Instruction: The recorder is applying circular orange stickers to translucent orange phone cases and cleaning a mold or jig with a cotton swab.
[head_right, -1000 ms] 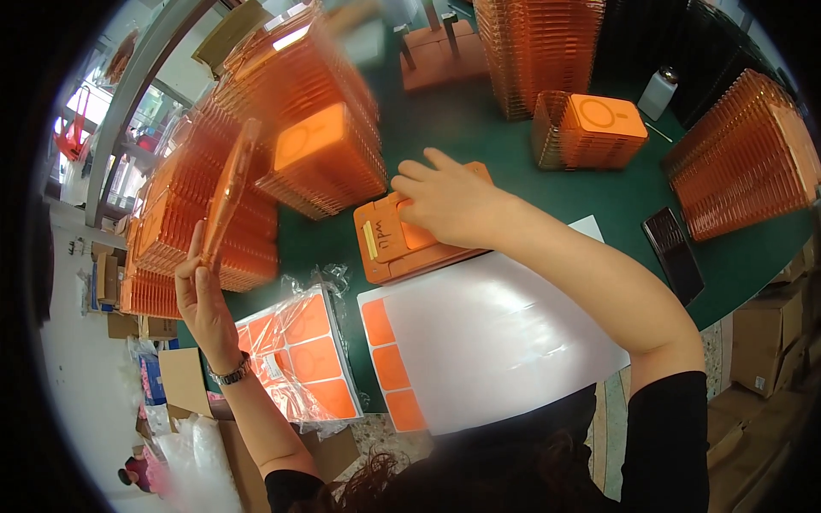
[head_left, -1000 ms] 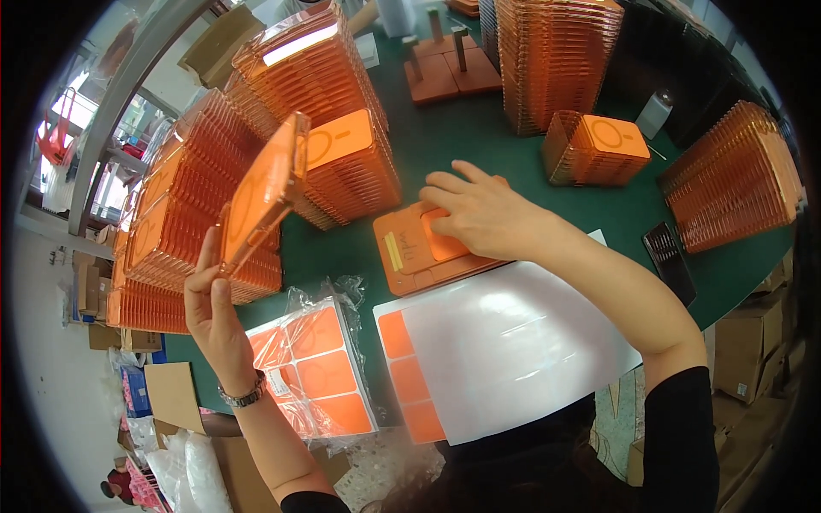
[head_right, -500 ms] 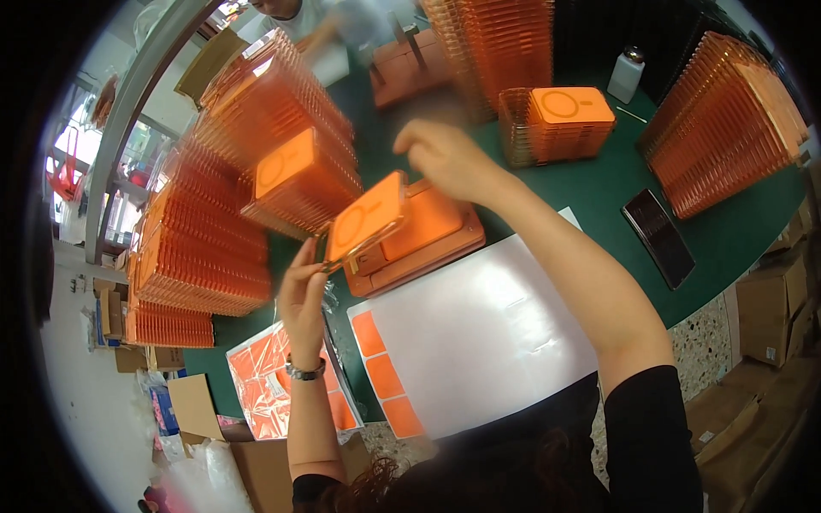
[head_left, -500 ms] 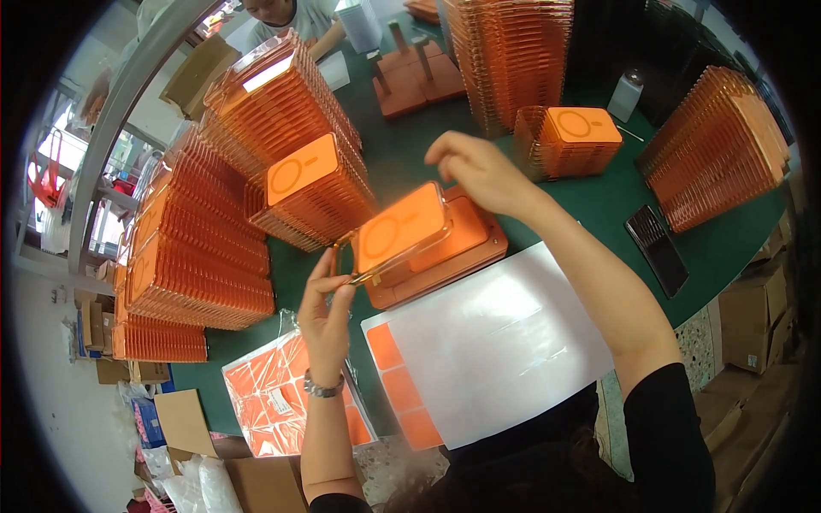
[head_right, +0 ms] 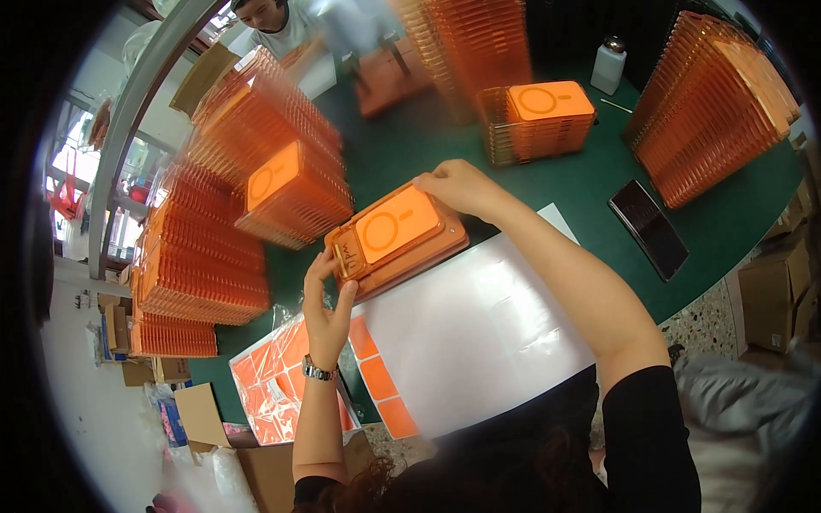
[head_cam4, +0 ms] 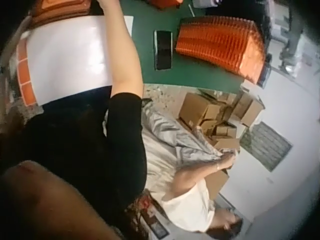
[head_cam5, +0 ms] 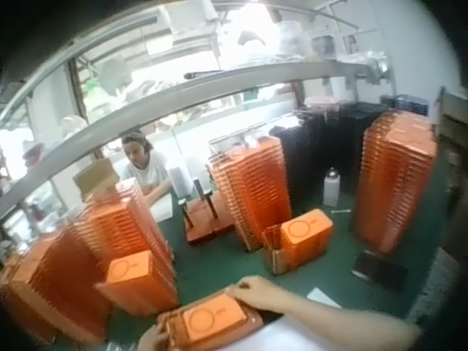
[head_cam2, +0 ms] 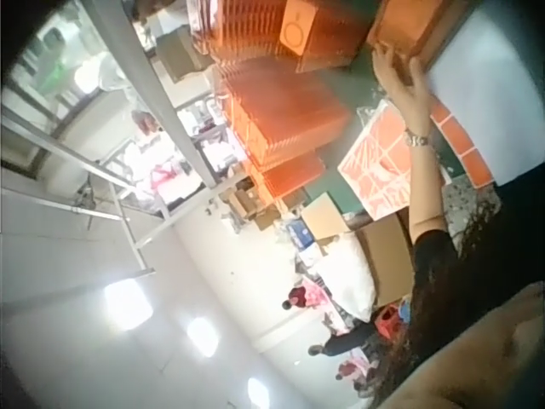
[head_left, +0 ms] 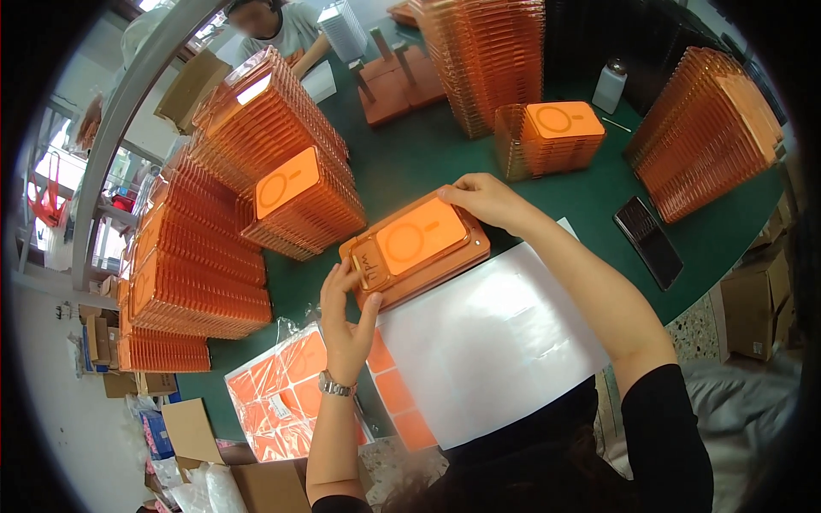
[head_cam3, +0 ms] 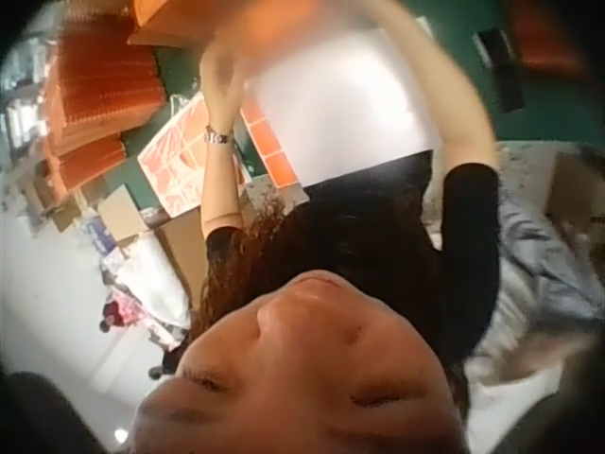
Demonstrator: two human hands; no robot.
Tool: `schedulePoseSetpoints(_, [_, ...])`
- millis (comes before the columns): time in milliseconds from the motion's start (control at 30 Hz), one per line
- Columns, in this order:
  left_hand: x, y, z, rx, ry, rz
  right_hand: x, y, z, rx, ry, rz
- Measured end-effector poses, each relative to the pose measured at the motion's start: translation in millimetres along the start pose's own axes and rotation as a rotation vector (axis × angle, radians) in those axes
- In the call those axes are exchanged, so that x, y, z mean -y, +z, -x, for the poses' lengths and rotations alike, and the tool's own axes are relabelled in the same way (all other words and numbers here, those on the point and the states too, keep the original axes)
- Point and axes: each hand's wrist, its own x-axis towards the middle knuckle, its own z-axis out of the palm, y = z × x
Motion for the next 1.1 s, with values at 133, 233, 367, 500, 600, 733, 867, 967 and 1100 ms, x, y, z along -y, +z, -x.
schedulePoseSetpoints(133, [16, 1, -2, -0.032, -0.244, 0.071, -2, 0, -1, -0.041, 0.052, -0.099])
schedulePoseSetpoints(233, [15, -7, -8, 0.180, -0.596, 0.465, 7, 2, 5, -0.035, 0.083, -0.103])
schedulePoseSetpoints(367, [15, -10, -14, 0.224, -0.538, 0.485, 0, 0, 6, -0.076, 0.057, -0.121])
schedulePoseSetpoints(500, [21, -23, -20, 0.312, -0.342, -0.007, -4, -3, 19, -0.077, -0.357, 0.479])
schedulePoseSetpoints(600, [35, -20, -17, 0.295, -0.275, -0.102, 20, -7, 34, 0.046, -0.399, 0.767])
schedulePoseSetpoints(733, [28, -21, -26, 0.266, -0.112, -0.387, 34, -11, 36, 0.053, -0.459, 0.948])
schedulePoseSetpoints(867, [5, -25, -45, 0.349, 0.174, -0.203, 36, 1, 26, 0.116, -0.778, 0.894])
schedulePoseSetpoints(967, [18, -19, -50, 0.345, 0.380, -0.405, 32, 24, 15, 0.124, -0.848, 0.914])
schedulePoseSetpoints(1100, [22, -19, -44, 0.139, 0.319, -0.170, 37, 21, 15, 0.219, -0.841, 0.682])
